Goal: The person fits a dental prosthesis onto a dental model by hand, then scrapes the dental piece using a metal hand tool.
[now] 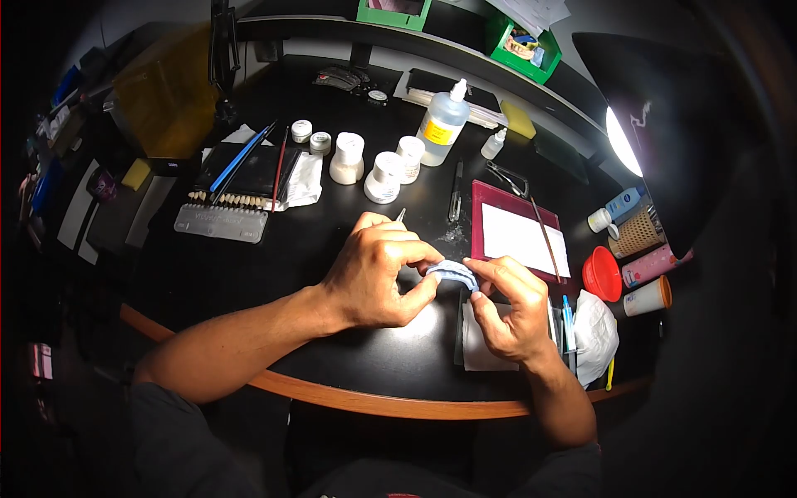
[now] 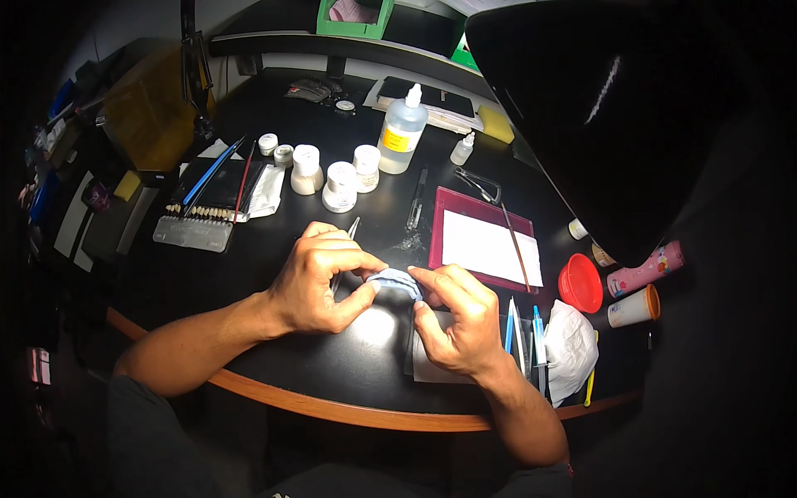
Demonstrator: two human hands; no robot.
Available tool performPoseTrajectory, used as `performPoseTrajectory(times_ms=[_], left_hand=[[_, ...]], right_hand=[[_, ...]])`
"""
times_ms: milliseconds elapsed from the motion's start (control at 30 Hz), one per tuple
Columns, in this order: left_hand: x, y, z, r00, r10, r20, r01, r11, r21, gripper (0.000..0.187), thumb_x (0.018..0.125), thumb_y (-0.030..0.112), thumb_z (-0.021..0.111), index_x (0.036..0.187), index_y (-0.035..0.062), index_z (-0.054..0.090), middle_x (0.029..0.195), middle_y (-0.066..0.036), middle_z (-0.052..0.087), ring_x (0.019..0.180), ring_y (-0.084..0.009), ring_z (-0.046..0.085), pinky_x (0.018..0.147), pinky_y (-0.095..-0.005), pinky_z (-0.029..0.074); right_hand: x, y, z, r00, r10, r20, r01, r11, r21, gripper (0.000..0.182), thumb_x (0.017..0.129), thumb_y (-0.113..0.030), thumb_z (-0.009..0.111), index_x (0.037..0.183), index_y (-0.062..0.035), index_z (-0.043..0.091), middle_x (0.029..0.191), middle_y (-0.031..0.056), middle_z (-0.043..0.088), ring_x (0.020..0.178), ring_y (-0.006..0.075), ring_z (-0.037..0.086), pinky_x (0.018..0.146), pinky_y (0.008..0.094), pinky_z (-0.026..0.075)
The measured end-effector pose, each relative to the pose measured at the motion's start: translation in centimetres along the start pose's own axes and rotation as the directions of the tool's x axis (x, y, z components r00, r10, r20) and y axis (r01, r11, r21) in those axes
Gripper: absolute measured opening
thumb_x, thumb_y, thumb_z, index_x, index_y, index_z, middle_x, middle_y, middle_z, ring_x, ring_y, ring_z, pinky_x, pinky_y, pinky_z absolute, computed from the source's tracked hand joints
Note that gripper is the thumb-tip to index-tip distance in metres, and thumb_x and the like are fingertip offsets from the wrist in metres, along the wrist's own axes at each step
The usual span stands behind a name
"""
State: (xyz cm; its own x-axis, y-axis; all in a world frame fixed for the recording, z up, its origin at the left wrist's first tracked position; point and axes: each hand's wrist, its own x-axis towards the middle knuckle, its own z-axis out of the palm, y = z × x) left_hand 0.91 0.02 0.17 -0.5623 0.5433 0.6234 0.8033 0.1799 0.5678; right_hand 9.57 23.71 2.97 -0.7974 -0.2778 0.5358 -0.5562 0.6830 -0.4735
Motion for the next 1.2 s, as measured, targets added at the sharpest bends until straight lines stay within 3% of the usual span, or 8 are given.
performPoseTrajectory(times_ms=[500, 800, 1200], left_hand=[[-0.03, -0.28, 0.16, 1.000, 0.019, -0.021, -0.018, 1.000, 0.017, 0.023, 0.079, 0.019, 0.085, 0.097, 0.0045, 0.083, 0.080, -0.005, 0.077, 0.077, -0.0221, 0.071, 0.090, -0.0372, 0.046], [0.10, 0.03, 0.19, 0.994, 0.084, -0.069, -0.082, 0.996, 0.040, 0.026, 0.079, 0.013, 0.089, 0.103, 0.0078, 0.082, 0.098, -0.005, 0.079, 0.094, -0.0221, 0.071, 0.093, -0.0383, 0.046], [0.12, -0.07, 0.22, 0.989, 0.133, -0.072, -0.132, 0.991, 0.022, 0.031, 0.077, 0.020, 0.097, 0.103, 0.0105, 0.083, 0.095, -0.004, 0.076, 0.094, -0.0219, 0.070, 0.093, -0.0377, 0.046]], right_hand=[[0.04, -0.11, 0.09, 1.000, 0.006, -0.009, -0.006, 1.000, 0.011, 0.040, 0.080, 0.003, 0.073, 0.120, 0.0060, 0.076, 0.087, 0.0133, 0.070, 0.072, 0.0219, 0.067, 0.068, 0.0340, 0.056], [0.13, -0.07, 0.30, 0.999, 0.007, -0.038, -0.007, 1.000, 0.004, 0.033, 0.086, 0.001, 0.081, 0.119, 0.0025, 0.078, 0.100, 0.0150, 0.074, 0.083, 0.0216, 0.072, 0.069, 0.0310, 0.060], [0.02, 0.15, 0.47, 0.999, 0.022, -0.035, -0.023, 1.000, -0.012, 0.036, 0.085, -0.001, 0.088, 0.119, -0.0009, 0.078, 0.110, 0.0138, 0.073, 0.092, 0.0210, 0.075, 0.068, 0.0287, 0.063]])
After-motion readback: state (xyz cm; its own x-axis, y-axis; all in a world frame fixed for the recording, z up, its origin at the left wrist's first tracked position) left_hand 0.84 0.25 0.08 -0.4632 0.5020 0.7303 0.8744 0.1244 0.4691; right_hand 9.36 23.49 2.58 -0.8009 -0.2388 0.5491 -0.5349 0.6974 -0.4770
